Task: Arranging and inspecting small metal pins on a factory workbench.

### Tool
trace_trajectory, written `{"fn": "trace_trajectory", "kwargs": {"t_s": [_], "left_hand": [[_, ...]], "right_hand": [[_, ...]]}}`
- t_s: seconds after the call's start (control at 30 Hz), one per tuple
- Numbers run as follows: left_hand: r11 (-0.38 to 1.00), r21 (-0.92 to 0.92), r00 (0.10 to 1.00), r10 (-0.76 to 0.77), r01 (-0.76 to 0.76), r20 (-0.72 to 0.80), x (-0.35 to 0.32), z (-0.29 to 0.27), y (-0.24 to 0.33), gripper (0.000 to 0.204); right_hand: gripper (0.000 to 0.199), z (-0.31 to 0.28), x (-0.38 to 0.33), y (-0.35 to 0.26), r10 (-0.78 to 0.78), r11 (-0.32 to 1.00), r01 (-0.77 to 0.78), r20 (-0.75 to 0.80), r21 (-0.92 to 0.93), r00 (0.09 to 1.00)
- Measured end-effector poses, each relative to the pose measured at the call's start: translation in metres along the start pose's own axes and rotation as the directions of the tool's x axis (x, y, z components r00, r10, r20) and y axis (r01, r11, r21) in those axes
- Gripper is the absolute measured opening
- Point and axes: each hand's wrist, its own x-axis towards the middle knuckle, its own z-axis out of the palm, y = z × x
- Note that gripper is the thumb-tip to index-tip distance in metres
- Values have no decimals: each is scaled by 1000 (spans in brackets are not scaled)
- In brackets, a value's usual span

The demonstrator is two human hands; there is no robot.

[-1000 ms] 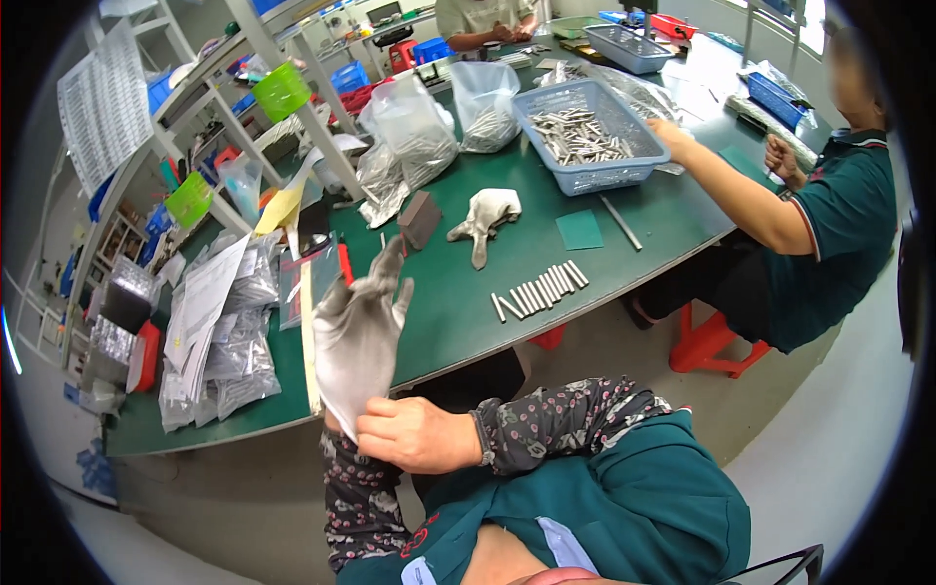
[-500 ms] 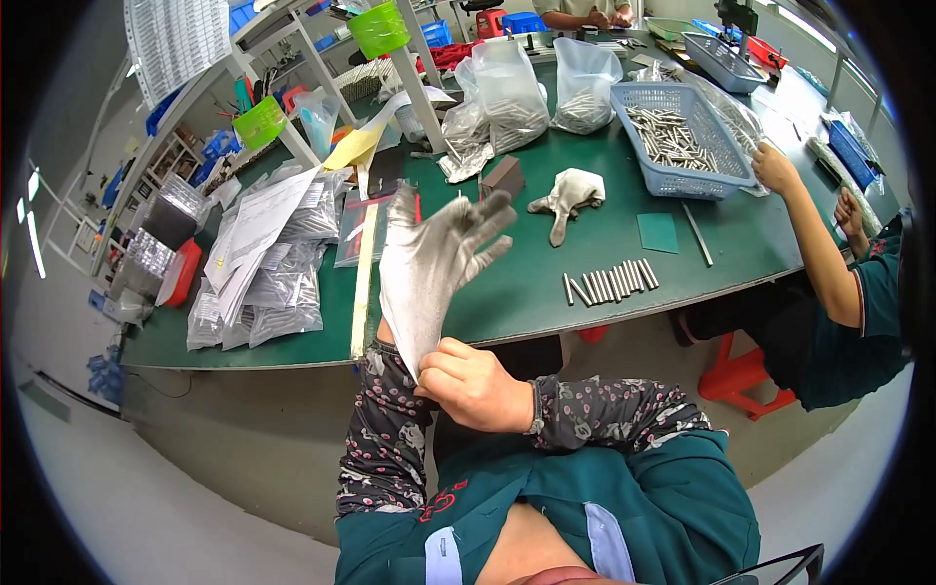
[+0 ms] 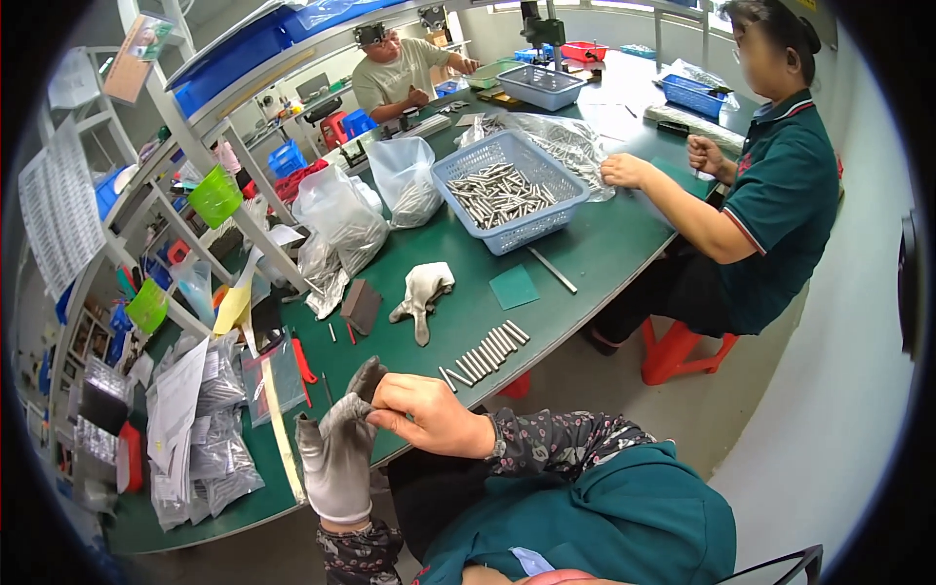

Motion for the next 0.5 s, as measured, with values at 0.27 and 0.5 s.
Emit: {"fn": "trace_trajectory", "kwargs": {"t_s": [0.27, 0.5], "left_hand": [[974, 225, 983, -35, -6, 178, 0, 5, -1, 76], [979, -204, 975, 45, 0, 216, 22, 26, 14, 90]], "right_hand": [[14, -15, 7, 11, 39, 996, -32, -90, 84, 995], [16, -27, -2, 11, 441, 857, -447, 86, 256, 893]]}}
